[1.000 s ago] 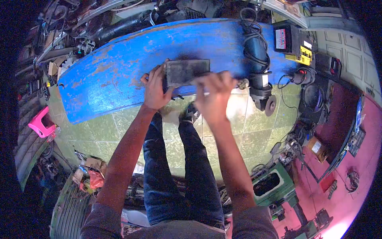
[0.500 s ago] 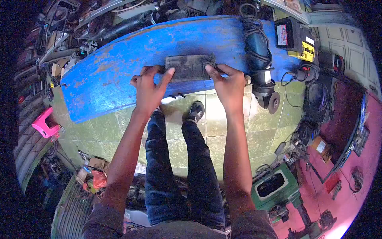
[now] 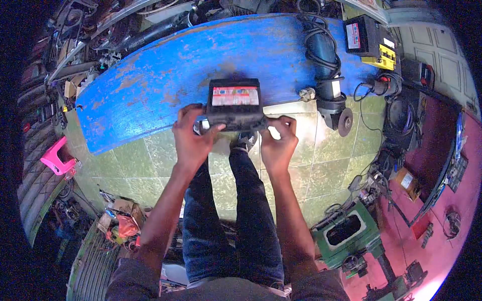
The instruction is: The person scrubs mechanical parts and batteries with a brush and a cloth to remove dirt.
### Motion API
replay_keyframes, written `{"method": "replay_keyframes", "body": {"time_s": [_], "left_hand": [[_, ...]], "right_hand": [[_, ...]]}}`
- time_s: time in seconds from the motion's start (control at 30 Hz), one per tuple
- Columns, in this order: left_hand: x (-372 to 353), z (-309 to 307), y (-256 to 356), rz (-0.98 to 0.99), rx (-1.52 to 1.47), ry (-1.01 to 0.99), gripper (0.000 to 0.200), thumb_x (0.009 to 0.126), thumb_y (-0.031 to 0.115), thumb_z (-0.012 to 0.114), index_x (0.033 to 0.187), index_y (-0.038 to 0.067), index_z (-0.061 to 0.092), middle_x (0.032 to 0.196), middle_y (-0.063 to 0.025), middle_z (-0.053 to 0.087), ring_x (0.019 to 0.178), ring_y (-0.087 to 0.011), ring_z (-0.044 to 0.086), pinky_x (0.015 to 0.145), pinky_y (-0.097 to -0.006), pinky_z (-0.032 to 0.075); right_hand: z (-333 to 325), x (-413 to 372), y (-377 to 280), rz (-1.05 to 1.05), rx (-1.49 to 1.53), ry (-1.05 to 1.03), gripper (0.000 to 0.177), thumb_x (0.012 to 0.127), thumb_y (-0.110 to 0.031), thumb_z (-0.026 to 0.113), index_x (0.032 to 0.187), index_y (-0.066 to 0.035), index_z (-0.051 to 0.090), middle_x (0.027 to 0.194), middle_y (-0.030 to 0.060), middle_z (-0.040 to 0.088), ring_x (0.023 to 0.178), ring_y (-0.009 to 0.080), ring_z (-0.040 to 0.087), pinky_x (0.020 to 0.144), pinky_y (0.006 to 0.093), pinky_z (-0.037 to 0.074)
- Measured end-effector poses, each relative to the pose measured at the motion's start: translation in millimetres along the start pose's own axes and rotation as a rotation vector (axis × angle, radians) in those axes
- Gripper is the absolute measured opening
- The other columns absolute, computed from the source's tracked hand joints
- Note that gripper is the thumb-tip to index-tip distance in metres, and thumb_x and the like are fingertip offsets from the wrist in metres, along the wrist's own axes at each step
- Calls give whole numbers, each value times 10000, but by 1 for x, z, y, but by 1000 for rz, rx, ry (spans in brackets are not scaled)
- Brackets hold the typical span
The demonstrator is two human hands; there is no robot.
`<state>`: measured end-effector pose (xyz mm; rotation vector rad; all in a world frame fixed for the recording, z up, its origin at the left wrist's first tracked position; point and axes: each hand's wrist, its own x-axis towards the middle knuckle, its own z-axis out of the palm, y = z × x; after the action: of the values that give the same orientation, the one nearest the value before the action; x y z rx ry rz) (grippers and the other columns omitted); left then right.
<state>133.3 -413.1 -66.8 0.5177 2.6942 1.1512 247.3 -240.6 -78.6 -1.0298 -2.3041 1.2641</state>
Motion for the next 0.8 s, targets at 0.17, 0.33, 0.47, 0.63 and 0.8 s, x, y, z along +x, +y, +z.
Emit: {"method": "replay_keyframes", "body": {"time_s": [0.17, 0.33, 0.47, 0.63, 0.8], "left_hand": [[-20, 16, -21, -1, -10, -3, 492, 642, 143, 918, 1062, 38, 685, 1128, -168, 678, 1092, -341, 635, 895, -463, 491], [13, 31, -36, 85, 41, 108, 495, 645, 170, 926, 1072, 75, 696, 1151, -134, 685, 1129, -316, 619, 941, -466, 436], [37, 47, -46, 135, -40, 145, 498, 630, 207, 941, 1048, 82, 700, 1121, -122, 694, 1148, -305, 606, 950, -479, 422], [42, 44, -62, 269, 50, 116, 418, 668, 183, 910, 1028, 92, 719, 1085, -72, 718, 1225, -276, 582, 991, -465, 323], [40, 48, -81, 402, 214, 79, 283, 769, 193, 825, 1007, 116, 693, 1139, -22, 715, 1280, -221, 561, 968, -476, 276]], "right_hand": [[13, -24, 26, -59, -104, -3, 261, 699, 92, 745, 912, -57, 760, 858, 95, 677, 946, 250, 564, 895, 375, 430], [38, 10, 30, -100, -117, 118, 259, 723, 32, 752, 939, -107, 784, 842, 68, 701, 992, 261, 566, 949, 404, 389], [30, 50, 28, -271, -301, 55, 247, 735, -35, 787, 961, -134, 788, 973, 17, 718, 1046, 257, 557, 988, 448, 344], [14, 58, -8, -297, -404, -6, 304, 720, -73, 811, 1004, -176, 773, 1000, -18, 704, 1011, 239, 538, 944, 456, 323], [49, 78, -30, -504, -420, -79, 166, 721, -128, 818, 869, -178, 763, 884, 2, 684, 947, 232, 548, 919, 430, 311]]}}
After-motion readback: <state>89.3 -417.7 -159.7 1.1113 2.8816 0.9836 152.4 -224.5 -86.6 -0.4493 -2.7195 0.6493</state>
